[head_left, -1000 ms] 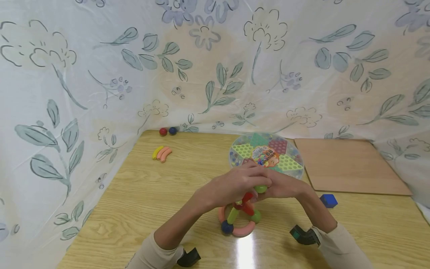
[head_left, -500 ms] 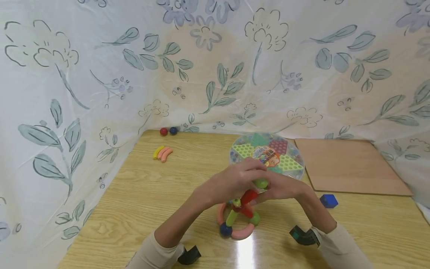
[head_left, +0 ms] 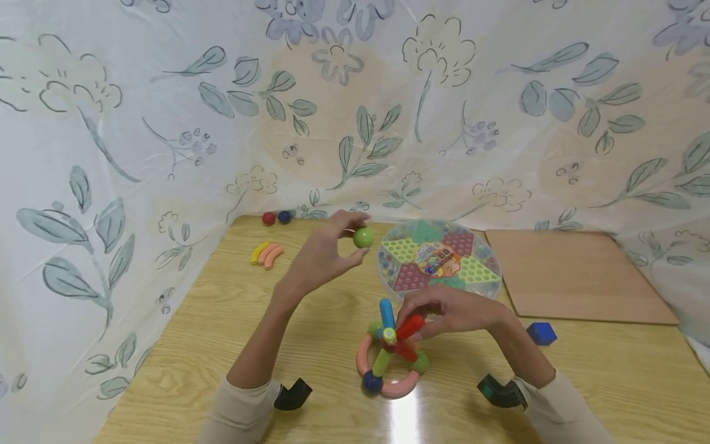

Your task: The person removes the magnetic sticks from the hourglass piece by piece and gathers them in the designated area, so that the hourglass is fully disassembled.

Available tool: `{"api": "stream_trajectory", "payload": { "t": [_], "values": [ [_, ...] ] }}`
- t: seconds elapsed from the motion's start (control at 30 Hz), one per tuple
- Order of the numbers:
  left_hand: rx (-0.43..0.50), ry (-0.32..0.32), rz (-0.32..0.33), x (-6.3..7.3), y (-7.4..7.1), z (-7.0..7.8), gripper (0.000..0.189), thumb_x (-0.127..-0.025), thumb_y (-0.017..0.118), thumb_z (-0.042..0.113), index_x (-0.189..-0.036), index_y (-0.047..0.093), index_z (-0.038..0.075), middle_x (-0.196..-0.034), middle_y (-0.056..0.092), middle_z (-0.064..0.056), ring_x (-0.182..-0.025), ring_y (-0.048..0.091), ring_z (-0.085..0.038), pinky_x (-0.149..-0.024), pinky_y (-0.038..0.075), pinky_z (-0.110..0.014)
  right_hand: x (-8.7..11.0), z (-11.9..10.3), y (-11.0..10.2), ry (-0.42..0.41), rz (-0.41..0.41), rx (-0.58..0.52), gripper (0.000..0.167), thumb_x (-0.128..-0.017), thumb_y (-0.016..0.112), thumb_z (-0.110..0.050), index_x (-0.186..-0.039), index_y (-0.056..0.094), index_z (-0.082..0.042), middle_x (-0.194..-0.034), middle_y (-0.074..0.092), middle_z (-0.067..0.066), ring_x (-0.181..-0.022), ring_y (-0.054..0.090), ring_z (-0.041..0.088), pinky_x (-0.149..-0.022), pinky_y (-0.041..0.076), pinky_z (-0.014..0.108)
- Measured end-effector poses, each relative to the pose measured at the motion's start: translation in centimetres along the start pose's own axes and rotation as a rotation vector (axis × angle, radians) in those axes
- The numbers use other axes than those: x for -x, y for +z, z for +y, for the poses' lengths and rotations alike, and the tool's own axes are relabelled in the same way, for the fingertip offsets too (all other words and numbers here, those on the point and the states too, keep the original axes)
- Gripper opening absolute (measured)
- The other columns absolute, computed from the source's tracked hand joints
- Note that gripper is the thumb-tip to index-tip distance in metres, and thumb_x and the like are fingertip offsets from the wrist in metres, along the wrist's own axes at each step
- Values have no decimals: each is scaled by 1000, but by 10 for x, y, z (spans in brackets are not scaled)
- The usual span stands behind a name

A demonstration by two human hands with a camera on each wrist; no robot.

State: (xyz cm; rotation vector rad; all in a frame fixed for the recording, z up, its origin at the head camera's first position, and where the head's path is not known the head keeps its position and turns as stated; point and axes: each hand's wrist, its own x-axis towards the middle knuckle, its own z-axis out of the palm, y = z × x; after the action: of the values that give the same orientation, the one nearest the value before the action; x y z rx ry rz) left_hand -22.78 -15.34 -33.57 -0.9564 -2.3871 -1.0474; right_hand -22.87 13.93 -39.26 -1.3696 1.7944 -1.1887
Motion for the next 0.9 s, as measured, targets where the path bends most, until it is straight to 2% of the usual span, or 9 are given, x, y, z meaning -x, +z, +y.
{"api": "stream_trajectory", "payload": {
  "t": [0.07,0.13,0.3,0.47,0.6,0.77,0.9],
  "values": [
    [-3,-62,20,3,-10,-14,47,-90,76,0,-135,62,-3,-122,61,-16,-113,68,-27,-102,58,-37,0,1,0,-7,-6,3,25,-99,70,-6,-123,72,-13,-114,73,10,-104,66,15,-95,59,32],
    [-11,-101,44,5,-18,-29,43,-90,77,0,-132,66,-3,-123,60,-17,-113,68,-29,-102,58,-40,0,1,1,-18,-15,3,25,-99,69,-7,-123,71,-12,-114,72,11,-103,66,18,-95,59,32],
    [-89,-170,124,2,-33,-73,34,-88,83,9,-119,74,-2,-122,69,-18,-112,70,-32,-100,59,-46,1,0,1,-4,-18,-2,25,-99,70,-6,-123,71,-13,-114,71,11,-103,65,15,-95,59,31],
    [-196,-273,115,-4,-45,-125,33,-88,83,9,-118,75,-2,-120,75,-19,-110,70,-35,-98,56,-50,-1,-1,1,-3,-11,31,26,-99,69,-7,-124,71,-14,-114,71,9,-102,62,10,-92,58,31],
    [-250,-317,79,-10,-45,-156,32,-88,81,6,-117,73,-7,-115,75,-25,-106,71,-40,-94,56,-51,1,-1,0,-7,-6,39,26,-99,69,-6,-124,72,-15,-113,71,8,-101,62,10,-91,58,30],
    [-326,-364,35,-14,-34,-189,31,-86,76,5,-114,72,-8,-114,75,-27,-103,70,-41,-93,55,-51,3,0,-1,-15,-7,36,26,-99,69,-6,-123,71,-14,-112,71,9,-99,62,11,-89,58,29],
    [-463,-373,23,-12,-27,-208,30,-84,78,6,-112,74,-4,-113,77,-23,-102,72,-39,-90,53,-55,2,1,1,-21,-8,39,27,-98,71,-5,-123,72,-14,-111,71,9,-96,60,6,-87,57,26]
  ]
}}
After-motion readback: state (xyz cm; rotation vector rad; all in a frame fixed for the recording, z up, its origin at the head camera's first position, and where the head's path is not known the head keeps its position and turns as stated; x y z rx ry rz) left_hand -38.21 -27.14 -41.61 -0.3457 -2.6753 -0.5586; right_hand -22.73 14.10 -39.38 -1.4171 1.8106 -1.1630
